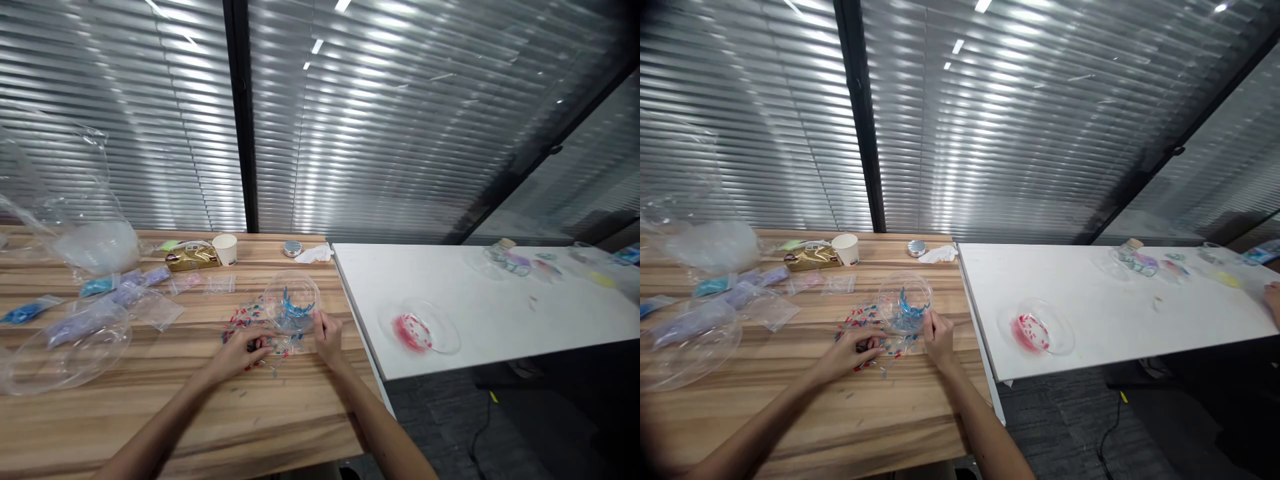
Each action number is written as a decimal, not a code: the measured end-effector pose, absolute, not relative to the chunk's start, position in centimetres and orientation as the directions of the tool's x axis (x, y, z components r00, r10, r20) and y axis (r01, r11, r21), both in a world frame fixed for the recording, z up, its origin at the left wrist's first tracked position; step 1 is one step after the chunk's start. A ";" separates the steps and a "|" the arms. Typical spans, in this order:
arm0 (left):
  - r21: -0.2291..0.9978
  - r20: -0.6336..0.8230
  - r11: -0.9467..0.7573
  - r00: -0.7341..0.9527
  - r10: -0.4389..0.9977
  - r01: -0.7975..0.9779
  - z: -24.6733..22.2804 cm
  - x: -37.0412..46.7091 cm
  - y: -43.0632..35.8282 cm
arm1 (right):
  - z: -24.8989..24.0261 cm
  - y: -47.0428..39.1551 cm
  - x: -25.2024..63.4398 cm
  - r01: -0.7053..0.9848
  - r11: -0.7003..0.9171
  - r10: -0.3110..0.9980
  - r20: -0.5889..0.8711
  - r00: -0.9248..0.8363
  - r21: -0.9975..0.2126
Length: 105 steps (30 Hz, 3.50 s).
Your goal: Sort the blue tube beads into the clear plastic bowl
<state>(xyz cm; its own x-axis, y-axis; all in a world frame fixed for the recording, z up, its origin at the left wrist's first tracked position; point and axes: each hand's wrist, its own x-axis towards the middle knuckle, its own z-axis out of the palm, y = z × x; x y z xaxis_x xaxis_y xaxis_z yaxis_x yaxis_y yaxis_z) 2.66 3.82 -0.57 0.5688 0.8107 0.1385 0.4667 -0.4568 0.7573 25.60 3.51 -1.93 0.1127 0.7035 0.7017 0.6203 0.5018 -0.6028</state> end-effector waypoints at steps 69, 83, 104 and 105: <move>0.550 0.287 -0.628 0.582 0.761 0.550 0.7 1.8 3.5 | -0.4 2.3 25.6 0.652 0.635 0.570 0.821 -0.034 -0.414; 0.578 0.287 -0.563 0.499 0.818 0.591 -1.2 0.7 4.8 | -1.8 3.3 26.3 0.544 0.442 0.737 0.634 0.232 -0.713; 0.643 0.261 -0.536 0.501 0.825 0.547 0.0 1.5 3.9 | -3.2 3.8 25.6 0.377 0.338 0.747 0.489 0.450 -0.862; 0.648 0.258 -0.530 0.497 0.829 0.548 0.4 1.3 4.0 | -3.2 3.9 25.7 0.394 0.342 0.745 0.502 0.440 -0.853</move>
